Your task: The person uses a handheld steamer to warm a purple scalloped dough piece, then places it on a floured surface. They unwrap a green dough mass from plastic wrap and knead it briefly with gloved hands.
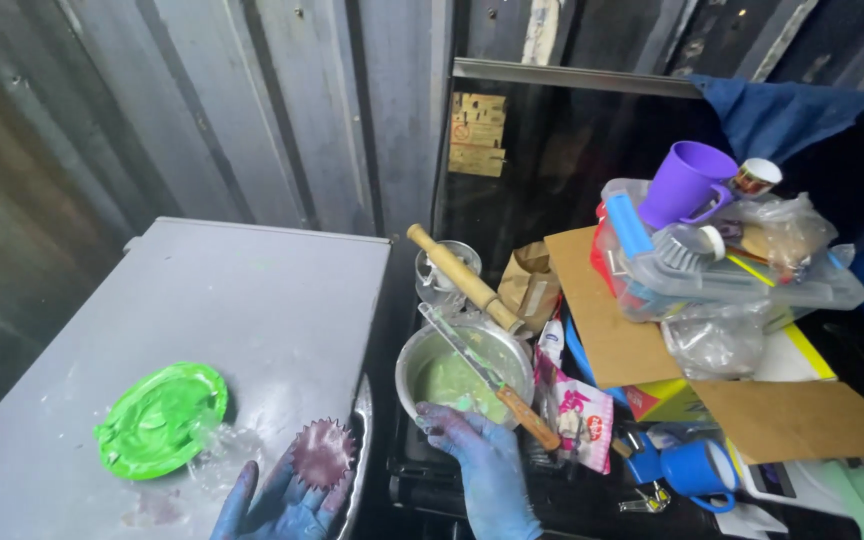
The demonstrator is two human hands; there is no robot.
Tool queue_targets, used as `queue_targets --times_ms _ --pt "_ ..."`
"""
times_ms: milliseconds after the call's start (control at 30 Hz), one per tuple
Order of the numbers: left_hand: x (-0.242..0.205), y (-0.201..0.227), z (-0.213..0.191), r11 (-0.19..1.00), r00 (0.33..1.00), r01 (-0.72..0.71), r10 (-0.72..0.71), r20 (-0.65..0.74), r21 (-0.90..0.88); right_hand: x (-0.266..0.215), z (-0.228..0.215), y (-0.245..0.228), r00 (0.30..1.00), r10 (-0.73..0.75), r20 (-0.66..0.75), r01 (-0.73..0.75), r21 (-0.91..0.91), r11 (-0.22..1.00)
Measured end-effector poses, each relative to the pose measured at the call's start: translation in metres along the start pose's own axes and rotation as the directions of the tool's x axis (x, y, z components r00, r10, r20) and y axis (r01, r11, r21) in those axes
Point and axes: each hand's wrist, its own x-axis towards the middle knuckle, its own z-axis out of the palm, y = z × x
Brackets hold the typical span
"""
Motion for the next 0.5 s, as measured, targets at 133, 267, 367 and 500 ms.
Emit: queue_targets --times_ms 133,267,367,500 --pt "-0.002 -0.023 0.032 1.0 0.999 -0.024 0.024 -0.039 0.005 -0.001 -0.009 -0.053 0.999 -0.024 -0.025 0.018 -0.201 0.979" --pt "0.082 -0.049 -0.009 0.987 0.632 0.073 0.067 0.772 -0.145 0.025 -0.041 -0.087 0.998 -0.063 0.005 0.062 -0.268 0.961" --pt "0.044 -0.063 0.041 0.995 0.997 0.075 -0.075 -0.006 0.065 0.032 -0.054 -0.114 0.991 -0.132 0.037 0.137 -0.164 0.977" --pt "0.085 -0.086 0.039 0.996 0.856 0.085 -0.052 0.514 -0.041 0.045 -0.074 -0.141 0.989 -0.147 0.008 0.144 -0.273 0.951"
